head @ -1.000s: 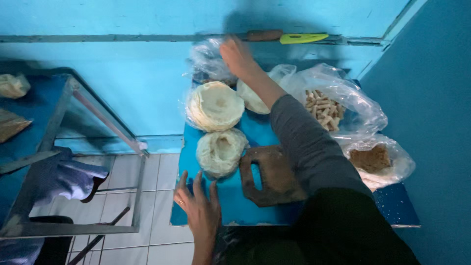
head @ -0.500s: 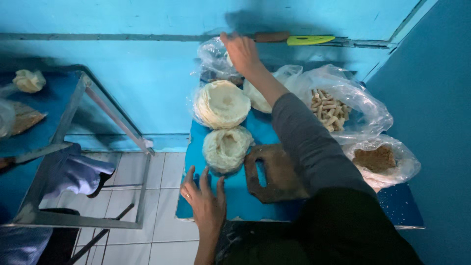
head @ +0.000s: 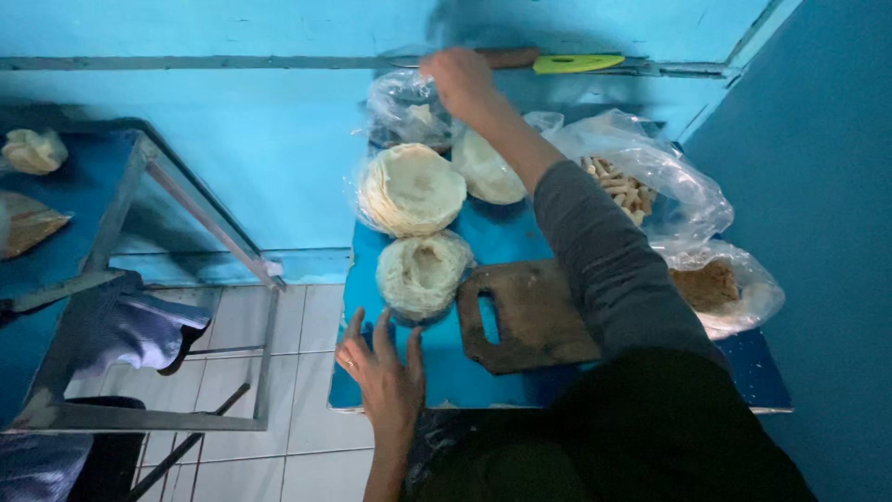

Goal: The person sits at a blue table and tears pieces from thin round wafer sheets on a wooden board, then folds and presses the pieces by hand. They work through a stack of wafers one at a time, with bags of snack sticks and a brown filling nearby on the table.

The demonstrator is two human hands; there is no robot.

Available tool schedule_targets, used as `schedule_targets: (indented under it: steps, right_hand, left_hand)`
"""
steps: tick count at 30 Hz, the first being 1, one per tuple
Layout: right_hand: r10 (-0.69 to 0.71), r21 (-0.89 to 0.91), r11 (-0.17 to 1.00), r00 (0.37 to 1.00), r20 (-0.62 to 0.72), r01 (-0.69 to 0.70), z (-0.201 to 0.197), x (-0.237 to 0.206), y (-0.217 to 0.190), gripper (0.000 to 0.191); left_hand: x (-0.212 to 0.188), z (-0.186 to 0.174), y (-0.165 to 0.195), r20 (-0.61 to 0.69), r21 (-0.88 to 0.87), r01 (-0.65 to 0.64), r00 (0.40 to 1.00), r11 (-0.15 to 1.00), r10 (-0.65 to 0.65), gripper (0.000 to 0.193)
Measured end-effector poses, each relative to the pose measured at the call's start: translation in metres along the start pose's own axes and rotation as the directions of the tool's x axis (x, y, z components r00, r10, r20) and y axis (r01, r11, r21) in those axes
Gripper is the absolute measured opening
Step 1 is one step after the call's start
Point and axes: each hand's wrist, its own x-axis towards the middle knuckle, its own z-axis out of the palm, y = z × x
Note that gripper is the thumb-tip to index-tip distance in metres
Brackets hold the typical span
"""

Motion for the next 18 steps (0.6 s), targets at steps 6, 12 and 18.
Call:
schedule_targets:
  steps: [6,12,18]
  right_hand:
    - [0.212,0.666,0.617,0.903,0.373,-0.419,-0.004,-0.033,-0.019,0.033]
    - [0.082,0.531,0.817,0.956,0.281,-0.226,0.022,-0.106,-0.093,0.057]
    - [0.285,0.317,0.852,0.876,0.388,-0.417,0.047,-0.112,-0.095,0.039]
  left_hand:
    - [-0.005,0.003,-0.003,-0.063,-0.026,0.008,0.998,1.0,-0.009,0.051]
    - [0.002,-0.005,-0.025,-0.059,-0.428,0.15,0.979,0.891,-0.193,0.046]
    - [0.051,-0.008,-0.051,0.219,-0.764,0.377,0.915,0.524,-0.34,0.047]
